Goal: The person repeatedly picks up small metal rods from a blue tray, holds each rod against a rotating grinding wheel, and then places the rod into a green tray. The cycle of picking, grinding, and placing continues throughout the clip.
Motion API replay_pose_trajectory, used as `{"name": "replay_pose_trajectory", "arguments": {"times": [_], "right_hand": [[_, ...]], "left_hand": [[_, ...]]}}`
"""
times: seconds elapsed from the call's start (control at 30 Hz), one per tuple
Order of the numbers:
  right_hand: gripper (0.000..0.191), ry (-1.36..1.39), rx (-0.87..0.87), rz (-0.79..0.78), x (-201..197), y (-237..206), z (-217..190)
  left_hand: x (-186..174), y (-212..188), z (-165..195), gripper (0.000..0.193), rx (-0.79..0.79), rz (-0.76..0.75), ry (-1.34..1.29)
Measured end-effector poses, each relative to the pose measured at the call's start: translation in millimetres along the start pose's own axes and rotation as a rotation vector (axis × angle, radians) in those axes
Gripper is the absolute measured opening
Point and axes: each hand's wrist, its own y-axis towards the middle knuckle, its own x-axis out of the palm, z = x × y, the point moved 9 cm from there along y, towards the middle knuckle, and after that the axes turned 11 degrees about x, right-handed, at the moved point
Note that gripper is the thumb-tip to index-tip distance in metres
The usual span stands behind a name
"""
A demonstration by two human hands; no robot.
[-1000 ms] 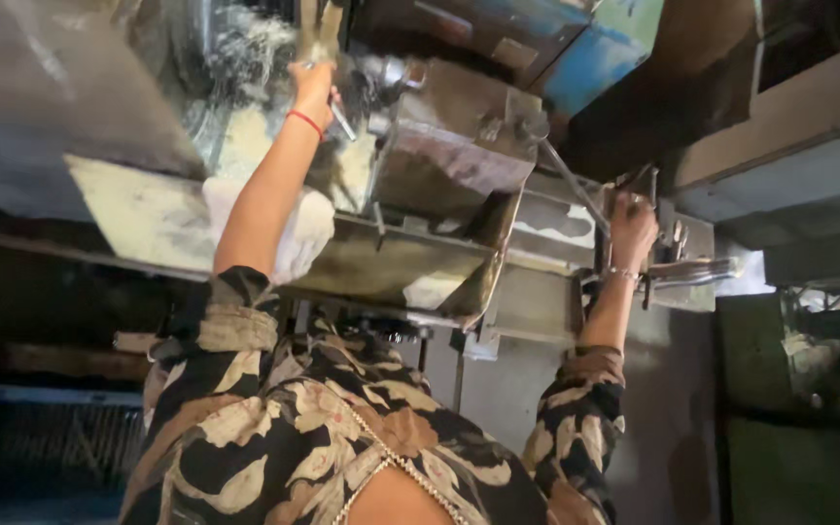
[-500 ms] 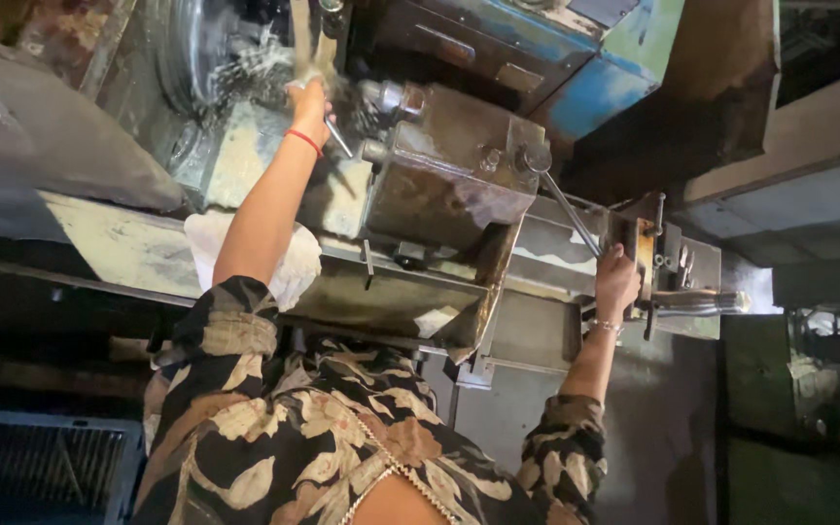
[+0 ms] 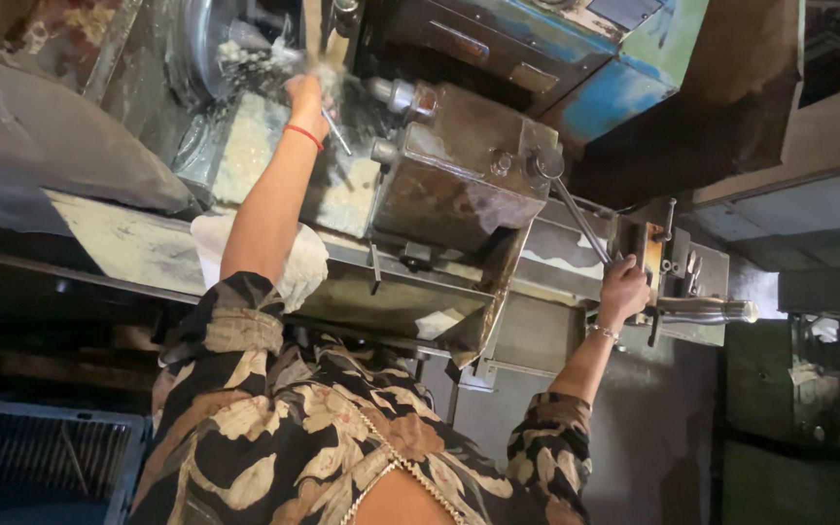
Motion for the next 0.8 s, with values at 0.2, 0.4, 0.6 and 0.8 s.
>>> {"name": "replay_pose_trajectory", "arguments": {"times": [0.2, 0.4, 0.6, 0.8], "right_hand": [[0.061, -0.045, 0.001, 0.048, -4, -4, -3], [0.055, -0.040, 0.066, 0.051, -5, -18, 3], [0.056, -0.016, 0.018, 0.047, -8, 0, -10], [0.050, 0.040, -0.002, 0.175, -16, 5, -18]], "left_hand": [[17, 1, 11, 0.021, 0.066, -0.221, -0.228], [13, 0, 11, 0.031, -0.014, -0.210, -0.245], [20, 1, 7, 0.024, -0.029, -0.227, -0.160], [41, -1, 18, 0.025, 0.112, -0.303, -0.165]]}}
